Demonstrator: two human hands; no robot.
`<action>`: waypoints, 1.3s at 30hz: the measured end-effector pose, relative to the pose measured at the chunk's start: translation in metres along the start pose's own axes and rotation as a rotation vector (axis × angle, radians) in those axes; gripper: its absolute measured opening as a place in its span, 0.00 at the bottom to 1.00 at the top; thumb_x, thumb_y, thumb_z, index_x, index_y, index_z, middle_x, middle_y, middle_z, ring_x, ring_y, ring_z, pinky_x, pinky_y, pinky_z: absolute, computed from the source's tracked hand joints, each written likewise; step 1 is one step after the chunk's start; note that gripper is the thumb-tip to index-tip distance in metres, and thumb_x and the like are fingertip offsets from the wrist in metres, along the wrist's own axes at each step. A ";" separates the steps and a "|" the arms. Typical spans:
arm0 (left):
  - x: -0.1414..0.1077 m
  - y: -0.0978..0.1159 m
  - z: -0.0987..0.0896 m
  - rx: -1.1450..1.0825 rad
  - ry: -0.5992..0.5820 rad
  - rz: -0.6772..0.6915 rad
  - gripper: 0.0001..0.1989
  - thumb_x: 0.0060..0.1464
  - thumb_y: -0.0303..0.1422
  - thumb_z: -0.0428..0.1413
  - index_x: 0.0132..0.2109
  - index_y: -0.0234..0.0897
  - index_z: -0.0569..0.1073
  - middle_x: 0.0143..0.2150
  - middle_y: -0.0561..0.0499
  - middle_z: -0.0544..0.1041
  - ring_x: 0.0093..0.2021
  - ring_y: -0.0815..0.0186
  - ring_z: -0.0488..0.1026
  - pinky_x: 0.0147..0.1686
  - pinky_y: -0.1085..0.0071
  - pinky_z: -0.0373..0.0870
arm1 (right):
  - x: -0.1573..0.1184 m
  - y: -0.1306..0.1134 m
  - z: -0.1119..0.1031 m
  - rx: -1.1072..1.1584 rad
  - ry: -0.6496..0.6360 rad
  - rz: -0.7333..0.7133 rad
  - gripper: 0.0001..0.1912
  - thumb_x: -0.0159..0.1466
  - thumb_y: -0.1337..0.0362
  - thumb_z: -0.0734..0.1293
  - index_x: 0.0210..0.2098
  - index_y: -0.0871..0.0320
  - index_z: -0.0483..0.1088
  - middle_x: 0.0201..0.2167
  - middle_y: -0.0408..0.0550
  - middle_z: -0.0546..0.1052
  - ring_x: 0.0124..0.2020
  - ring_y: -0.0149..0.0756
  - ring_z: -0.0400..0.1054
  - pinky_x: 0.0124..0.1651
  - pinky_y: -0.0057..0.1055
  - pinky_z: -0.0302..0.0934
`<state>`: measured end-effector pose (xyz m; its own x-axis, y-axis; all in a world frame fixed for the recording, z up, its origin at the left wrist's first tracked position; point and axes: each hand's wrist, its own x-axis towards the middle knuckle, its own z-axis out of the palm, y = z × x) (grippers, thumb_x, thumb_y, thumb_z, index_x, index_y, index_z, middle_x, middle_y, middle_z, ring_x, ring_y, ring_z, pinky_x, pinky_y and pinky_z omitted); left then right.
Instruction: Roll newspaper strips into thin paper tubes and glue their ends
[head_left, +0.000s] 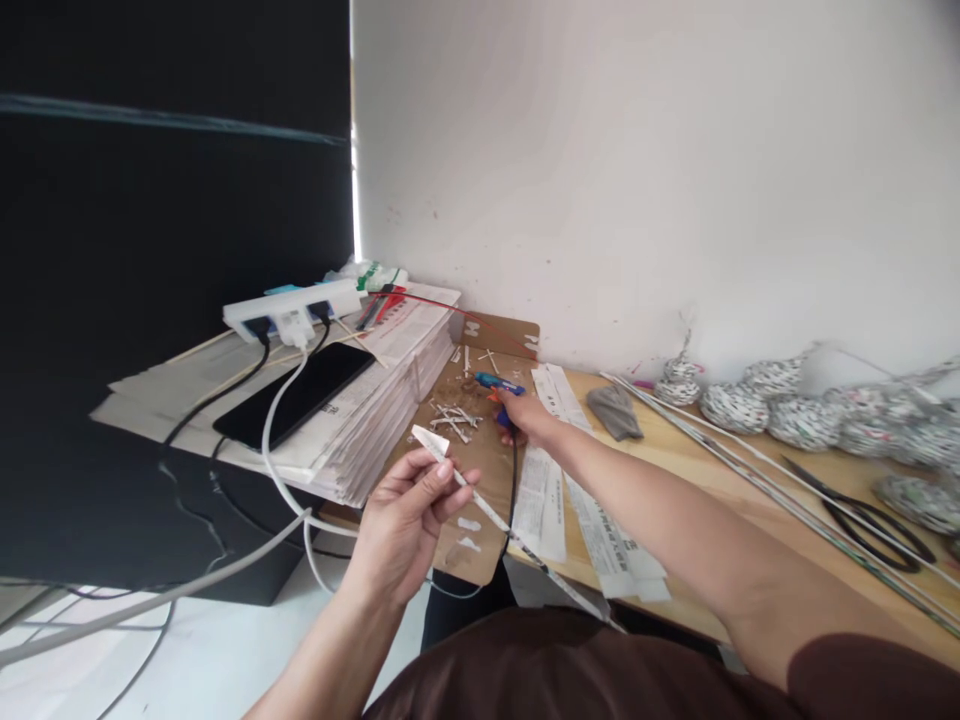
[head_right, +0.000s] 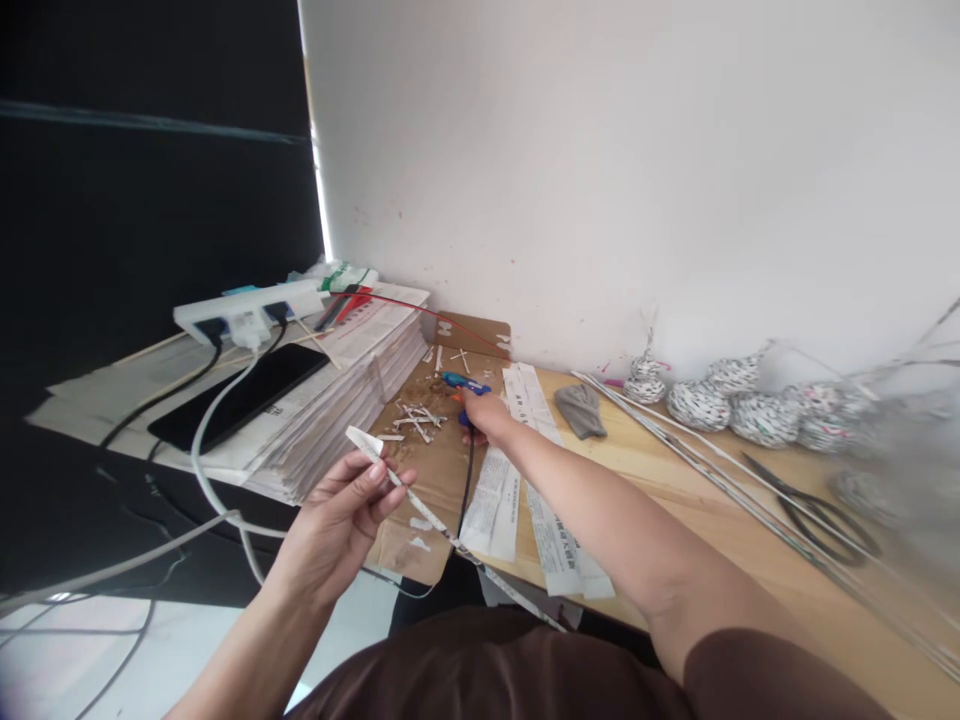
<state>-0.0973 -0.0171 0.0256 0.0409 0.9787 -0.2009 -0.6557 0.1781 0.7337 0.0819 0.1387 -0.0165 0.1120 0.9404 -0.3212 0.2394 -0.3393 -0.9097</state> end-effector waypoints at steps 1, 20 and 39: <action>0.000 -0.001 0.000 0.002 -0.003 -0.004 0.12 0.43 0.26 0.66 0.35 0.35 0.73 0.31 0.53 0.77 0.40 0.60 0.79 0.36 0.74 0.78 | 0.002 -0.001 0.000 -0.071 0.004 0.007 0.23 0.60 0.44 0.62 0.28 0.60 0.68 0.12 0.45 0.68 0.11 0.35 0.63 0.13 0.29 0.57; 0.009 -0.016 0.024 -0.021 -0.080 -0.006 0.10 0.45 0.25 0.65 0.35 0.34 0.72 0.32 0.52 0.77 0.36 0.64 0.79 0.35 0.73 0.78 | -0.111 -0.007 -0.033 -0.114 -0.529 -0.141 0.27 0.64 0.41 0.56 0.33 0.60 0.69 0.26 0.48 0.74 0.25 0.34 0.71 0.29 0.31 0.67; 0.017 -0.058 0.082 0.108 -0.267 -0.140 0.06 0.48 0.27 0.64 0.35 0.32 0.77 0.33 0.49 0.79 0.37 0.66 0.79 0.33 0.80 0.76 | -0.181 0.020 -0.121 0.123 -0.429 -0.166 0.15 0.61 0.53 0.66 0.29 0.59 0.64 0.20 0.39 0.66 0.18 0.25 0.63 0.20 0.23 0.59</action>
<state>0.0033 -0.0021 0.0333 0.3310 0.9334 -0.1383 -0.5462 0.3091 0.7786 0.1832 -0.0416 0.0550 -0.3326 0.9158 -0.2251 0.1010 -0.2027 -0.9740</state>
